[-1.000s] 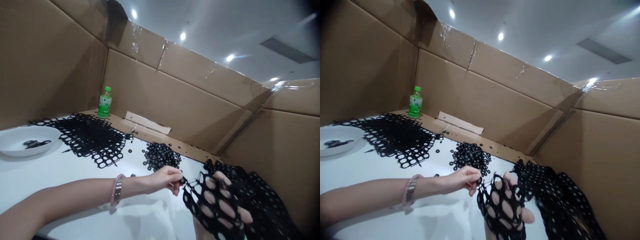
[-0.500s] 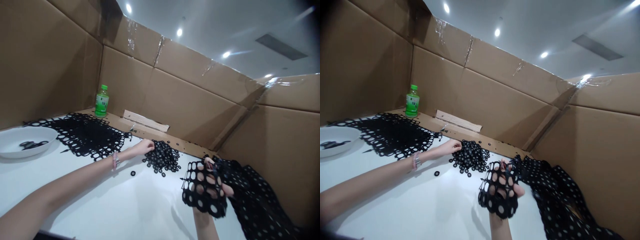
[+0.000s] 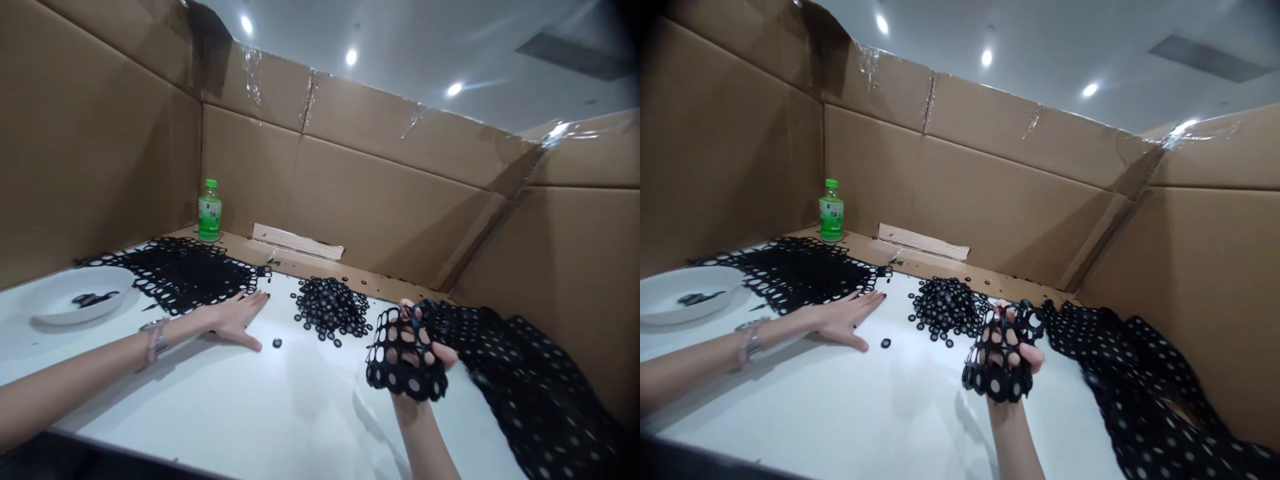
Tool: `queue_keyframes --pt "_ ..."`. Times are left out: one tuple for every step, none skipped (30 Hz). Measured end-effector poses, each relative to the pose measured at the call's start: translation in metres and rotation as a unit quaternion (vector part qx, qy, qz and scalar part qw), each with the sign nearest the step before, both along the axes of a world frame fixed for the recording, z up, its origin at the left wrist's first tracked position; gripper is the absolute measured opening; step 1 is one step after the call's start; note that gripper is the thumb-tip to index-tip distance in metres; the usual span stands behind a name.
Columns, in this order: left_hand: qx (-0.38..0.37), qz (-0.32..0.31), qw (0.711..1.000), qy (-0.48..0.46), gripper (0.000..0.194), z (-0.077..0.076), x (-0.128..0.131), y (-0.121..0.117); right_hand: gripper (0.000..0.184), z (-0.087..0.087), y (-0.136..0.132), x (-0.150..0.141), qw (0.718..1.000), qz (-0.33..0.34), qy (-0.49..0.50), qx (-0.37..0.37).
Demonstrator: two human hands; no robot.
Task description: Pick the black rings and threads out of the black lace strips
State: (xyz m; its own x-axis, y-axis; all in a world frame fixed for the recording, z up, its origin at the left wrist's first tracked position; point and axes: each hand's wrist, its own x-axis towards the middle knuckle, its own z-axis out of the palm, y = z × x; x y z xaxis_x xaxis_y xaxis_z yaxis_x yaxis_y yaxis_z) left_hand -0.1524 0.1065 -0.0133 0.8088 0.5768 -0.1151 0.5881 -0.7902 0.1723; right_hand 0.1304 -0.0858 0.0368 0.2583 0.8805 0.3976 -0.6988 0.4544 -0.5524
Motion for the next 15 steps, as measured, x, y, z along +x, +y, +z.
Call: queue_keyframes --pt "0.012 0.009 1.0 -0.01 0.106 -0.004 -0.001 -0.006 0.028 0.001 0.0 -0.002 1.0 -0.002 0.021 -0.003" --pt "0.024 0.02 0.999 -0.024 0.102 -0.007 0.001 -0.01 0.03 0.002 0.0 -0.003 0.999 -0.003 0.054 -0.008" --pt "0.035 0.029 0.998 -0.037 0.099 -0.01 0.005 -0.014 0.033 0.004 -0.001 -0.005 0.997 -0.002 0.081 -0.015" --pt "0.042 0.035 0.997 -0.048 0.096 -0.013 0.01 -0.016 0.034 0.005 -0.001 -0.007 0.996 0.002 0.087 -0.022" --pt "0.045 0.038 0.997 -0.056 0.095 -0.016 0.016 -0.018 0.033 0.006 -0.001 -0.008 0.996 0.006 0.088 -0.023" --pt "0.045 0.041 0.996 -0.063 0.093 -0.019 0.022 -0.019 0.032 0.006 -0.001 -0.008 0.996 0.01 0.086 -0.022" --pt "0.044 0.041 0.996 -0.069 0.092 -0.022 0.029 -0.021 0.031 0.006 0.0 -0.008 0.996 0.013 0.082 -0.014" --pt "0.042 0.041 0.995 -0.076 0.09 -0.025 0.036 -0.022 0.031 0.006 0.001 -0.007 0.997 0.02 0.075 -0.003" --pt "0.04 0.039 0.995 -0.082 0.089 -0.028 0.043 -0.022 0.033 0.005 0.001 -0.005 0.997 0.03 0.067 0.008" --pt "0.04 0.036 0.995 -0.088 0.087 -0.031 0.05 -0.023 0.034 0.003 0.003 -0.003 0.997 0.041 0.062 0.017" --pt "0.039 0.032 0.994 -0.093 0.086 -0.032 0.058 -0.023 0.036 0.002 0.004 -0.001 0.997 0.051 0.058 0.027" --pt "0.037 0.026 0.994 -0.097 0.084 -0.033 0.065 -0.023 0.037 0.001 0.005 0.001 0.996 0.06 0.054 0.035" --pt "0.032 0.02 0.994 -0.102 0.081 -0.031 0.072 -0.023 0.038 0.0 0.007 0.002 0.995 0.068 0.055 0.044" --pt "0.024 0.016 0.994 -0.108 0.077 -0.029 0.078 -0.023 0.037 -0.001 0.008 0.004 0.994 0.073 0.059 0.05" --pt "0.015 0.015 0.993 -0.114 0.073 -0.025 0.082 -0.022 0.037 -0.001 0.008 0.005 0.993 0.078 0.065 0.057"
